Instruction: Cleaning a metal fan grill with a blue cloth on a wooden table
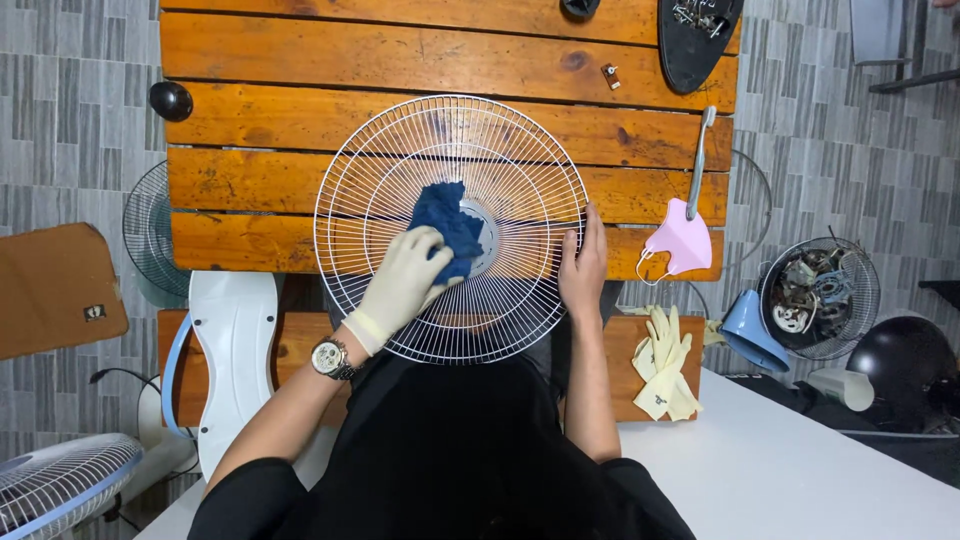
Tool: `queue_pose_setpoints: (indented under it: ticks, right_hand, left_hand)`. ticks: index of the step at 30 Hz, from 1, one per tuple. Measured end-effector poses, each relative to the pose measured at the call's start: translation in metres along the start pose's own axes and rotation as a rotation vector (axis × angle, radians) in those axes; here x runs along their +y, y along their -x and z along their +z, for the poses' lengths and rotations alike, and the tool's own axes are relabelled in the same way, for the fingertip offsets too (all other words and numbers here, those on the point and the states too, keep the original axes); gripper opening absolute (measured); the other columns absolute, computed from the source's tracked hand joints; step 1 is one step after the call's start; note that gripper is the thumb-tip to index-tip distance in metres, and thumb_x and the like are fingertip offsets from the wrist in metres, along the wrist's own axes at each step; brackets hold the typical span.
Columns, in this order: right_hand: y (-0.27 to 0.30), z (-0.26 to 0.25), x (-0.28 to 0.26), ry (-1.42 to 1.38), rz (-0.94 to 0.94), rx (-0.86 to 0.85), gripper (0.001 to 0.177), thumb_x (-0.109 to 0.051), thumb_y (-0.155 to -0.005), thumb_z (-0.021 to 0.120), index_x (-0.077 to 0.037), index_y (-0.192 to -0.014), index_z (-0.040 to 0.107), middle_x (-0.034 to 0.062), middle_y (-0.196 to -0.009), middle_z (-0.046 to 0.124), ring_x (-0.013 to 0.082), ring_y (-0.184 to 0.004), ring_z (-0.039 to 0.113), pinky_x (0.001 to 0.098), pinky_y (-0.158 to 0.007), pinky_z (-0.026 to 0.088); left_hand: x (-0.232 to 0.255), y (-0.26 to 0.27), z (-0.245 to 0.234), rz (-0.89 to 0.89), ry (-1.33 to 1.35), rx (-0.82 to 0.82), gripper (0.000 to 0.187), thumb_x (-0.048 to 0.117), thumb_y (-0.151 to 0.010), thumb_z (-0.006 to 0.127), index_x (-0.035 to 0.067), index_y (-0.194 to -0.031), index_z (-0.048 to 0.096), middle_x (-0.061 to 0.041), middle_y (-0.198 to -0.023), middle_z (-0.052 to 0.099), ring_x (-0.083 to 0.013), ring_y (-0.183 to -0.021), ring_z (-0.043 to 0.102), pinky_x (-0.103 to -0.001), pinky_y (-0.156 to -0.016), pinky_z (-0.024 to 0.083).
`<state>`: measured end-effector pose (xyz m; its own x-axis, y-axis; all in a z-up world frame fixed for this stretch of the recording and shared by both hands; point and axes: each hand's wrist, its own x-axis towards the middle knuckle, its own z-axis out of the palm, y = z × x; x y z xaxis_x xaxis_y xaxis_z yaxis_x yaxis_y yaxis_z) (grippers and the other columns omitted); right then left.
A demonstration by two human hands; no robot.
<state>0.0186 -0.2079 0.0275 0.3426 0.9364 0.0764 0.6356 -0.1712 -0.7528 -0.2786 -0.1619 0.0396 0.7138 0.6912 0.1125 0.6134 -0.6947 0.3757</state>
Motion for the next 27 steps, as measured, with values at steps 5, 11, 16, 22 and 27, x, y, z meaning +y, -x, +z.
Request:
queue_pose_setpoints:
  ticks: [5,11,16,22,27]
  right_hand:
    - [0.001,0.002,0.008,0.029,-0.005,-0.011,0.053,-0.032,-0.112,0.039,-0.007,-0.16,0.036,0.0197,-0.159,0.04,0.0378,-0.148,0.037,0.0511,-0.12,0.028]
    - [-0.001,-0.001,0.004,0.0,0.027,0.007,0.053,-0.032,-0.112,0.039,-0.005,-0.158,0.037,0.022,-0.158,0.04,0.041,-0.147,0.037,0.0542,-0.12,0.027]
    - [-0.001,0.0,0.007,0.001,0.023,0.005,0.053,-0.031,-0.113,0.039,-0.006,-0.159,0.036,0.0215,-0.158,0.039,0.0402,-0.147,0.036,0.0538,-0.12,0.027]
    - [-0.002,-0.001,0.003,-0.002,0.032,0.019,0.052,-0.029,-0.113,0.04,-0.005,-0.158,0.037,0.022,-0.158,0.04,0.0407,-0.147,0.037,0.0537,-0.12,0.027]
    - [-0.003,-0.003,-0.001,-0.018,0.043,0.02,0.052,-0.03,-0.113,0.039,-0.005,-0.159,0.037,0.0217,-0.158,0.04,0.0408,-0.147,0.037,0.0542,-0.12,0.027]
  left_hand:
    - [0.029,-0.033,-0.052,-0.223,-0.125,0.132,0.087,0.051,-0.085,0.078,0.012,-0.155,0.044,-0.033,-0.163,0.025,-0.0559,-0.15,0.022,-0.064,-0.117,0.028]
    - [0.007,-0.075,-0.01,-0.076,-0.005,0.087,0.084,0.028,-0.075,0.087,0.007,-0.147,0.051,-0.033,-0.152,0.039,-0.0603,-0.141,0.034,-0.065,-0.113,0.037]
    - [0.0,-0.14,0.011,0.102,-0.005,0.065,0.069,0.029,-0.075,0.084,0.009,-0.136,0.061,-0.026,-0.14,0.053,-0.0525,-0.139,0.042,-0.061,-0.113,0.038]
    - [-0.017,-0.258,0.103,0.188,-0.07,0.139,0.041,0.039,-0.076,0.08,0.016,-0.108,0.071,-0.016,-0.115,0.064,-0.0423,-0.117,0.057,-0.055,-0.1,0.044]
    - [-0.024,-0.33,0.177,-0.003,-0.156,-0.005,0.038,0.048,-0.066,0.072,0.025,-0.096,0.07,-0.008,-0.098,0.063,-0.0378,-0.092,0.064,-0.056,-0.074,0.05]
